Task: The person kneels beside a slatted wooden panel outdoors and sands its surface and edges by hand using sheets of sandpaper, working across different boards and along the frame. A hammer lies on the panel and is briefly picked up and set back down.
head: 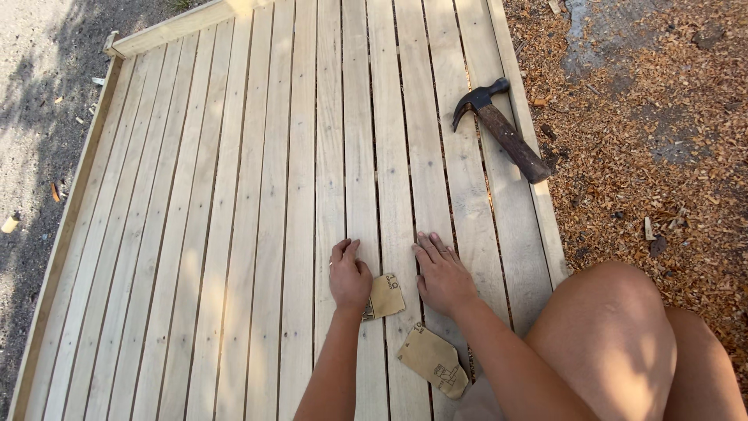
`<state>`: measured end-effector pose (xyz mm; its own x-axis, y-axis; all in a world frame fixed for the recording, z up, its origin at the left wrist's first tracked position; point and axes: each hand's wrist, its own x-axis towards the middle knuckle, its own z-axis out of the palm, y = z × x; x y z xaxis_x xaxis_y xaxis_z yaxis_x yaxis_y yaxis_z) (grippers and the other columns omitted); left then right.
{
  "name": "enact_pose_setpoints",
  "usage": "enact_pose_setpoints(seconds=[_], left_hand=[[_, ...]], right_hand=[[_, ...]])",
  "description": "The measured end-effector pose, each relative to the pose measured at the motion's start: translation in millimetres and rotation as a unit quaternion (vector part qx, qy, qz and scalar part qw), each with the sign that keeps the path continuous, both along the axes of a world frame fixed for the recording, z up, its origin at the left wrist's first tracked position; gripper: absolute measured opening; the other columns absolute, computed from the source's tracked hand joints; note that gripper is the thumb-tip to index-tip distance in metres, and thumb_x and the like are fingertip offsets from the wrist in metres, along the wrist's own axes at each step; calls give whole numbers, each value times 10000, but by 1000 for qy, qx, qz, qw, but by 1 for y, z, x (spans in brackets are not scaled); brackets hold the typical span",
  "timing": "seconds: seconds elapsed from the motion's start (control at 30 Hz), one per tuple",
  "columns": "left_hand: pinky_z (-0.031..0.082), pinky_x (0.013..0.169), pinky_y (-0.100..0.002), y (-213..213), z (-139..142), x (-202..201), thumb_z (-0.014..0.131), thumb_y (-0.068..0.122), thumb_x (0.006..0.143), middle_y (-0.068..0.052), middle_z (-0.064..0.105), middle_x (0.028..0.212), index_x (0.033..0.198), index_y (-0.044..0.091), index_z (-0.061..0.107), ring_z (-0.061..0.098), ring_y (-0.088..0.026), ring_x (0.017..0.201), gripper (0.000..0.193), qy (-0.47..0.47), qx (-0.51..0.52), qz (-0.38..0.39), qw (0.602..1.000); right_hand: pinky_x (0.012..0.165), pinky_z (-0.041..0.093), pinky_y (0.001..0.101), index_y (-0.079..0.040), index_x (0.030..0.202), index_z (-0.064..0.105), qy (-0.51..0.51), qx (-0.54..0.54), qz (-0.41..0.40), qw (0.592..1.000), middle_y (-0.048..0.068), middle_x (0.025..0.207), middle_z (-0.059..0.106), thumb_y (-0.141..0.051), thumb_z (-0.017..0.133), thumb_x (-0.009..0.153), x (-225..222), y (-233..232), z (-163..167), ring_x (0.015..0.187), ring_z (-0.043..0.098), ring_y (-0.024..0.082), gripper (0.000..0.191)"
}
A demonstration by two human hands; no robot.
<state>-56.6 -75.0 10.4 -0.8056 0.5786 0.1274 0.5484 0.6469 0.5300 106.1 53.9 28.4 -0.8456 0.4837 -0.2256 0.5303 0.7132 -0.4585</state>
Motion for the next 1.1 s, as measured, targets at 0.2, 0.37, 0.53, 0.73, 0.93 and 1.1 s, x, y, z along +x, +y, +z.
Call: enact_pose_setpoints(seconds=[0.2,0.37,0.53,0.73,0.93,1.1], left_hand=[[343,1168,-488,-46,9,61,663,396,953,-136,459,1552,1403,76,580,415,-333,1461,558,58,-91,-129,986],[285,1117,-543,-55,16,90,740,537,822,-176,378,1628,1498,49,417,342,-374,1499,894,27,-159,-84,983],[440,1083,-427,-37,16,65,702,341,876,-79,472,1555,1500,118,462,474,-305,1374,705,1,-189,-16,982],[510,1054,-385,11,14,13,595,71,928,-46,565,1516,1378,140,631,531,-279,1379,457,40,-128,59,989],[485,1040,-422,43,5,42,607,47,889,-154,561,1465,1338,38,633,494,-342,1376,449,65,-81,-60,993],[522,1084,-361,-5,-1,70,564,51,916,-103,611,1463,1298,95,682,559,-260,1400,402,57,-29,-2,998]], right_hand=[[1264,155,417,-164,1559,296,-47,-19,3,999,13,1690,153,-255,575,957,-1,2,9,1557,126,216,670],[1278,155,392,-193,1555,307,-51,-18,9,998,-6,1694,153,-276,611,939,3,3,16,1564,129,199,692],[1282,151,394,-227,1547,327,-61,-27,6,998,-19,1699,148,-268,626,934,5,4,18,1569,121,184,683],[1275,162,406,-250,1537,350,-50,-36,5,998,-31,1700,146,-243,651,925,7,5,15,1568,118,194,682],[1269,183,412,-236,1544,351,-43,-32,9,998,-17,1694,155,-235,672,899,9,6,13,1567,134,209,720],[1273,160,417,-212,1524,363,-40,-40,0,998,-13,1685,163,-251,673,898,8,5,15,1563,134,207,699]])
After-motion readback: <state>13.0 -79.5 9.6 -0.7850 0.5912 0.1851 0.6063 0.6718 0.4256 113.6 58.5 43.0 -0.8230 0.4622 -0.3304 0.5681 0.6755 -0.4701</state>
